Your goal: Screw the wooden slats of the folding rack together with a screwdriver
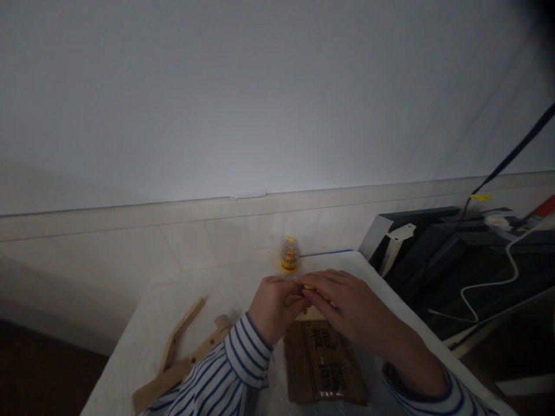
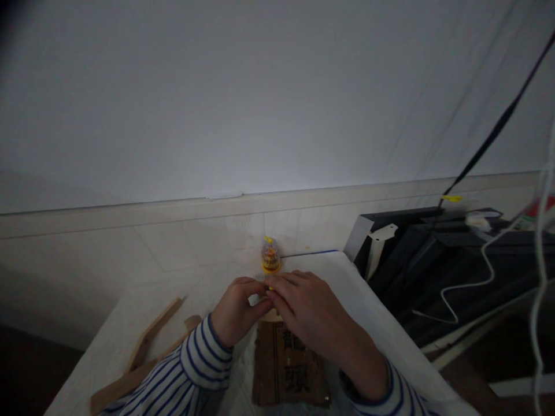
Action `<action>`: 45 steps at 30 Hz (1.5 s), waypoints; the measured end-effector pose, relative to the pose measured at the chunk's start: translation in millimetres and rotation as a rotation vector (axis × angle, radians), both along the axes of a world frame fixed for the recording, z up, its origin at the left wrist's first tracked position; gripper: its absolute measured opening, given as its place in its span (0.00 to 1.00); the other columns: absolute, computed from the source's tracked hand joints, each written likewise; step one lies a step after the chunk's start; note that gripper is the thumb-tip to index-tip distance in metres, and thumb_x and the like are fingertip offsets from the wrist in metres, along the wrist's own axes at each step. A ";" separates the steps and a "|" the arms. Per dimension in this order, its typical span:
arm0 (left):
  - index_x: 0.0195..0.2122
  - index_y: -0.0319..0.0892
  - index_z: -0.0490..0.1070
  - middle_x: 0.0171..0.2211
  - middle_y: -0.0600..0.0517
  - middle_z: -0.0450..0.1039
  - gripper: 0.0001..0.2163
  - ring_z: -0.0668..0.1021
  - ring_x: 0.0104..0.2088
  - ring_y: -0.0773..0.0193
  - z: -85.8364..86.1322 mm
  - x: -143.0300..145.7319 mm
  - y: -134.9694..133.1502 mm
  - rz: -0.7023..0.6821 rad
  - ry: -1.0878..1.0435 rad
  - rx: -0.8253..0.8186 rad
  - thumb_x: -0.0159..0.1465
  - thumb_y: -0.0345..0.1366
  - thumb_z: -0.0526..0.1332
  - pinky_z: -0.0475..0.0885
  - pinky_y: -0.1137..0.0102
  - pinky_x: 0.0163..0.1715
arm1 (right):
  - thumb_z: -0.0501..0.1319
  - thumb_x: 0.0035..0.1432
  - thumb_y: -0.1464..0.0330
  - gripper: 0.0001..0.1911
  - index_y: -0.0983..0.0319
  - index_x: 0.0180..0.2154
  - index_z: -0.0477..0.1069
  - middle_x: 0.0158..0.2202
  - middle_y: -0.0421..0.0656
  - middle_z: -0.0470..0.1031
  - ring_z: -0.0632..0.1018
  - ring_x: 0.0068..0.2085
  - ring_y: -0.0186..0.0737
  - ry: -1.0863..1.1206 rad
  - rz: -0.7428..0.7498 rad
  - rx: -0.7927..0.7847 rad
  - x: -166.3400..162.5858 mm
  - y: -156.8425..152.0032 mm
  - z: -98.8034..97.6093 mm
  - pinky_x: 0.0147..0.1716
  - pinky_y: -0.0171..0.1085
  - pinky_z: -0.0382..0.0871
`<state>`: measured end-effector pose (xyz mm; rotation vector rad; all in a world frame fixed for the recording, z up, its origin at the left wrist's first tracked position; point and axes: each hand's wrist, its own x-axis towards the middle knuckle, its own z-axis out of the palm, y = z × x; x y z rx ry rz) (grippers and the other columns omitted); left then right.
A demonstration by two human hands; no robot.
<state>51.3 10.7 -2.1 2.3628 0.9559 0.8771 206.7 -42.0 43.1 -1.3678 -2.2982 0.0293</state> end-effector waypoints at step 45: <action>0.25 0.41 0.75 0.24 0.53 0.76 0.02 0.76 0.29 0.63 0.7 3.0 -3.1 0.064 0.062 0.002 0.55 0.32 0.64 0.65 0.67 0.39 | 0.51 0.61 0.71 0.13 0.64 0.46 0.68 0.42 0.47 0.75 0.75 0.42 0.44 -0.035 -0.027 0.001 3.4 -4.1 1.2 0.41 0.45 0.69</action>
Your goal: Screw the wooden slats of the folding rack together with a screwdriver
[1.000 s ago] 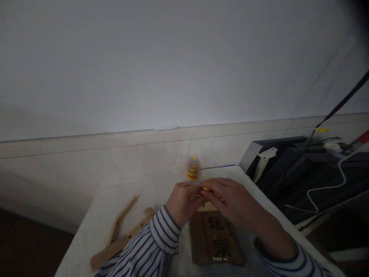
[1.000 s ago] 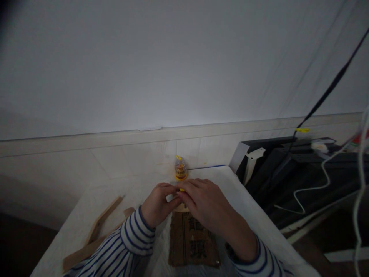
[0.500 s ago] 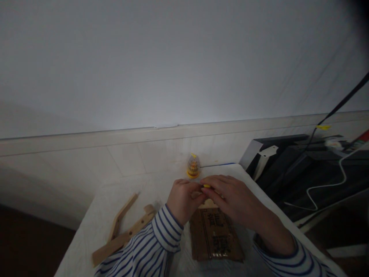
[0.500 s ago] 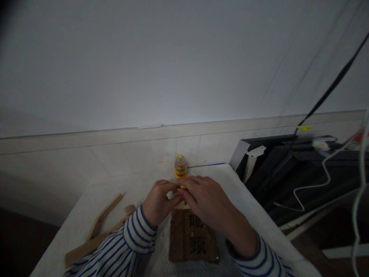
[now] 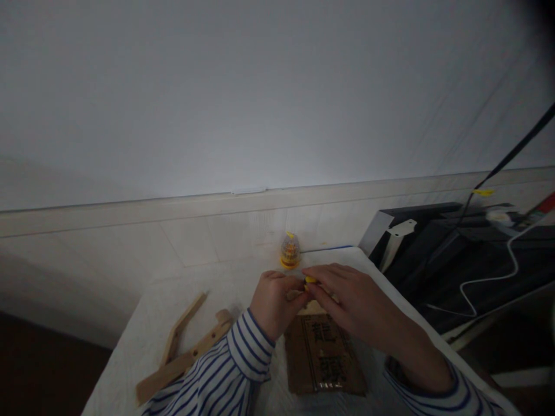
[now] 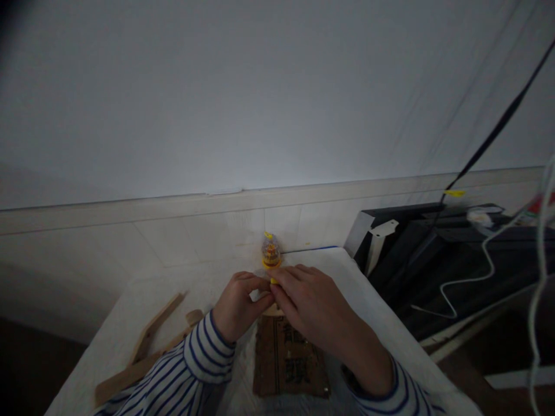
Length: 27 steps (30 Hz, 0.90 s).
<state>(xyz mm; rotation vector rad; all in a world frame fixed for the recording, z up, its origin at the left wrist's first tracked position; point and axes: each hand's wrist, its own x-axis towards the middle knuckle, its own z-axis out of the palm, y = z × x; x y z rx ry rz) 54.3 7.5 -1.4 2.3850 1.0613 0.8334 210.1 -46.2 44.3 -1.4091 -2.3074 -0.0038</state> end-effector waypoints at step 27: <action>0.28 0.42 0.76 0.24 0.53 0.76 0.03 0.76 0.28 0.64 1.5 -3.8 2.1 -0.093 -0.021 0.004 0.57 0.33 0.63 0.66 0.71 0.34 | 0.51 0.61 0.69 0.11 0.63 0.41 0.70 0.39 0.45 0.76 0.76 0.39 0.42 -0.021 -0.026 -0.009 -2.2 1.4 -2.4 0.39 0.44 0.69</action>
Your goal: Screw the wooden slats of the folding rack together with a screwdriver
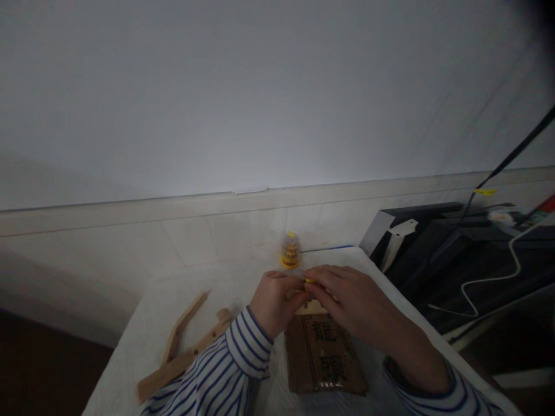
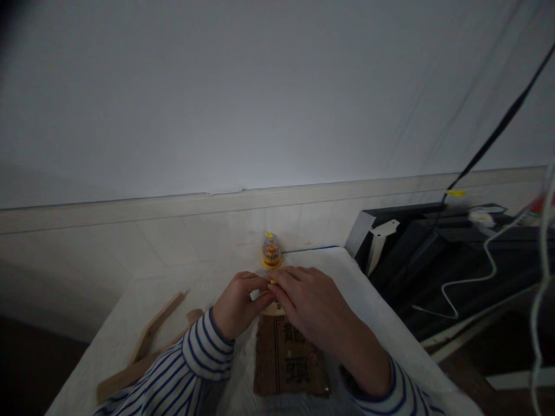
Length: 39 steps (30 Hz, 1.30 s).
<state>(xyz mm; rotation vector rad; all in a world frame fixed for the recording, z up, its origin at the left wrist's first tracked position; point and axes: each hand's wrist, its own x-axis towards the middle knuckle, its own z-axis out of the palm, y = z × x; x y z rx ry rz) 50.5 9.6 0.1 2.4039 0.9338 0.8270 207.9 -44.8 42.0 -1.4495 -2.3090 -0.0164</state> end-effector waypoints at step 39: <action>0.28 0.43 0.76 0.25 0.53 0.76 0.02 0.76 0.28 0.64 -1.0 2.5 -1.7 0.056 0.003 0.002 0.55 0.32 0.64 0.65 0.68 0.38 | 0.51 0.60 0.71 0.15 0.62 0.47 0.68 0.44 0.47 0.75 0.75 0.44 0.43 0.035 0.036 0.053 -0.4 -3.6 2.1 0.44 0.45 0.69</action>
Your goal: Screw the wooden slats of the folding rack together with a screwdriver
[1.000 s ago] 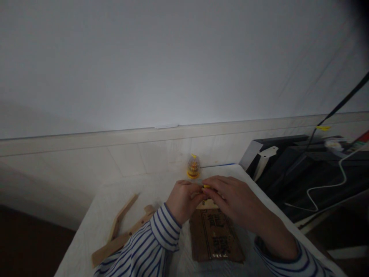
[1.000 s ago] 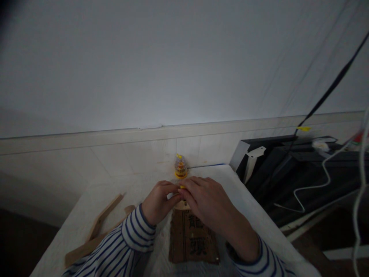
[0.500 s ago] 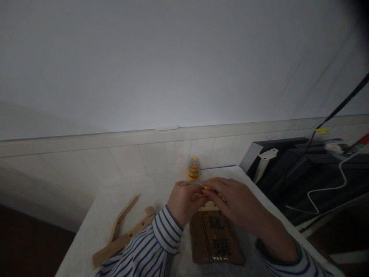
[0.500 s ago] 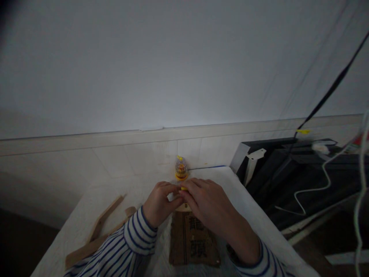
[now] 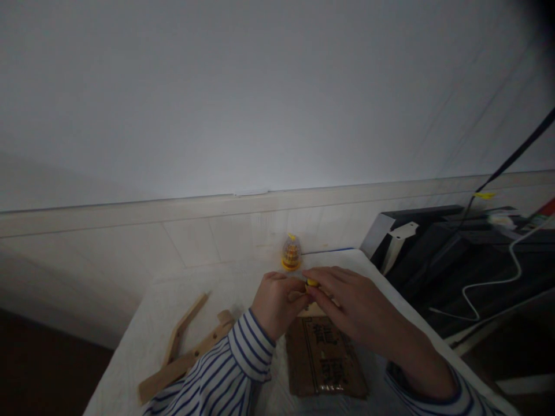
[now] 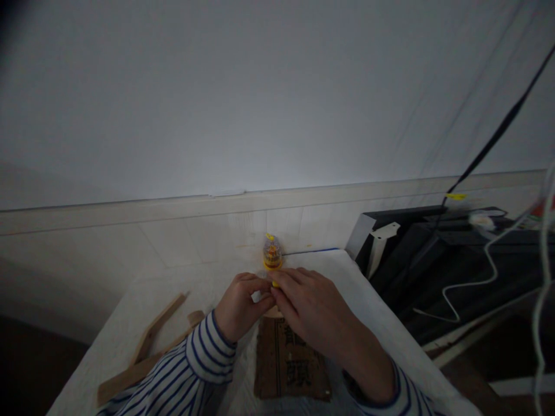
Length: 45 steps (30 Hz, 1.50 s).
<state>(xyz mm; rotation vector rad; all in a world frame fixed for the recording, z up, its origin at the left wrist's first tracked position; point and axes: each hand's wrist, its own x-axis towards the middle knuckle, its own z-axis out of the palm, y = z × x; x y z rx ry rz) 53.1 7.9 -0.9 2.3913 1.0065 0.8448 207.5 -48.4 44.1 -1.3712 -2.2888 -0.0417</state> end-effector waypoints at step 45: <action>0.33 0.43 0.75 0.27 0.53 0.77 0.04 0.76 0.30 0.64 -2.5 -3.5 2.6 -0.093 0.034 0.003 0.58 0.32 0.61 0.66 0.70 0.37 | 0.51 0.61 0.70 0.11 0.62 0.41 0.70 0.39 0.44 0.76 0.76 0.39 0.42 -0.029 -0.024 -0.045 1.1 3.2 -3.7 0.39 0.43 0.69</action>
